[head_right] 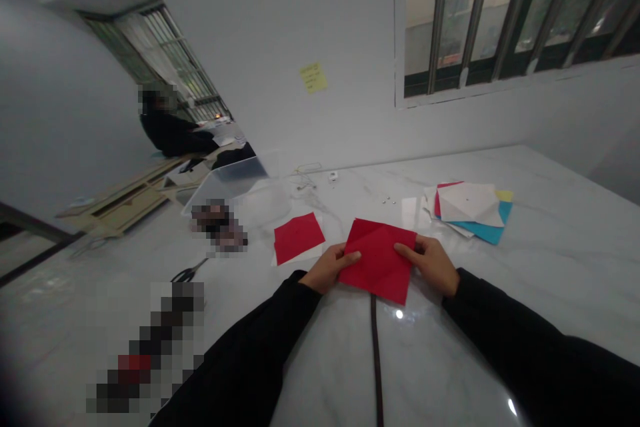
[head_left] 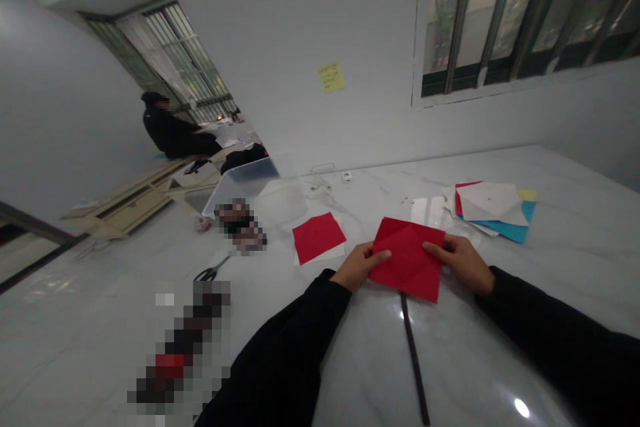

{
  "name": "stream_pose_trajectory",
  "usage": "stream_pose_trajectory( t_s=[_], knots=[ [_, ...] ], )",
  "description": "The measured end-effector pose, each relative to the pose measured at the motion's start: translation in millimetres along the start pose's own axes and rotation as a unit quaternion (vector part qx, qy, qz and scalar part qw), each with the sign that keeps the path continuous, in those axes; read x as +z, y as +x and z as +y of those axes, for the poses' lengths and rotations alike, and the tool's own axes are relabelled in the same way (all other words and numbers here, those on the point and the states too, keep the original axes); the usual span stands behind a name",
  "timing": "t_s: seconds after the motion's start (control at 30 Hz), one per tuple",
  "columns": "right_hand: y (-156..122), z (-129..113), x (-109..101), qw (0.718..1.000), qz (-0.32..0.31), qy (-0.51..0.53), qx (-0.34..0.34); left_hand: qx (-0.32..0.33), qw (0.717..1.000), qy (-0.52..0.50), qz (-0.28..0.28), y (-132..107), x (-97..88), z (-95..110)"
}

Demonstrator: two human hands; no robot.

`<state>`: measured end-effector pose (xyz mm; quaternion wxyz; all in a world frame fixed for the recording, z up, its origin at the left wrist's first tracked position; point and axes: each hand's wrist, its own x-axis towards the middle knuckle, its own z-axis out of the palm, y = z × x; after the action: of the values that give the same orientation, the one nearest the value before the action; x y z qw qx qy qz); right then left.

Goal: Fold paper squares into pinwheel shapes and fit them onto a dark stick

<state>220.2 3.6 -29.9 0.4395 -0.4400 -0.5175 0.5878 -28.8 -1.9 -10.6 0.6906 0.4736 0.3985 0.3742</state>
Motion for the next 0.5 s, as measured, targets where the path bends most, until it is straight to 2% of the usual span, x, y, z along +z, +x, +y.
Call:
stream_pose_trajectory(
  t_s=[0.1, 0.2, 0.33, 0.5],
  knots=[
    [4.8, 4.2, -3.8, 0.998, 0.048, 0.045, 0.021, -0.002, 0.995, -0.099, -0.007, -0.2, -0.7, 3.4],
    [8.6, 6.0, -6.2, 0.993, 0.067, 0.094, 0.019, -0.001, 0.986, -0.167, -0.022, -0.3, -1.2, 7.3],
    [7.2, 2.4, -4.2, 0.991, 0.080, 0.107, 0.023, 0.027, 0.992, -0.118, -0.020, 0.5, 2.2, 4.2],
    [-0.8, -4.6, 3.6, 0.997, 0.069, 0.036, 0.014, 0.066, 0.997, -0.026, 0.009, 2.0, 10.6, -5.7]
  ],
)
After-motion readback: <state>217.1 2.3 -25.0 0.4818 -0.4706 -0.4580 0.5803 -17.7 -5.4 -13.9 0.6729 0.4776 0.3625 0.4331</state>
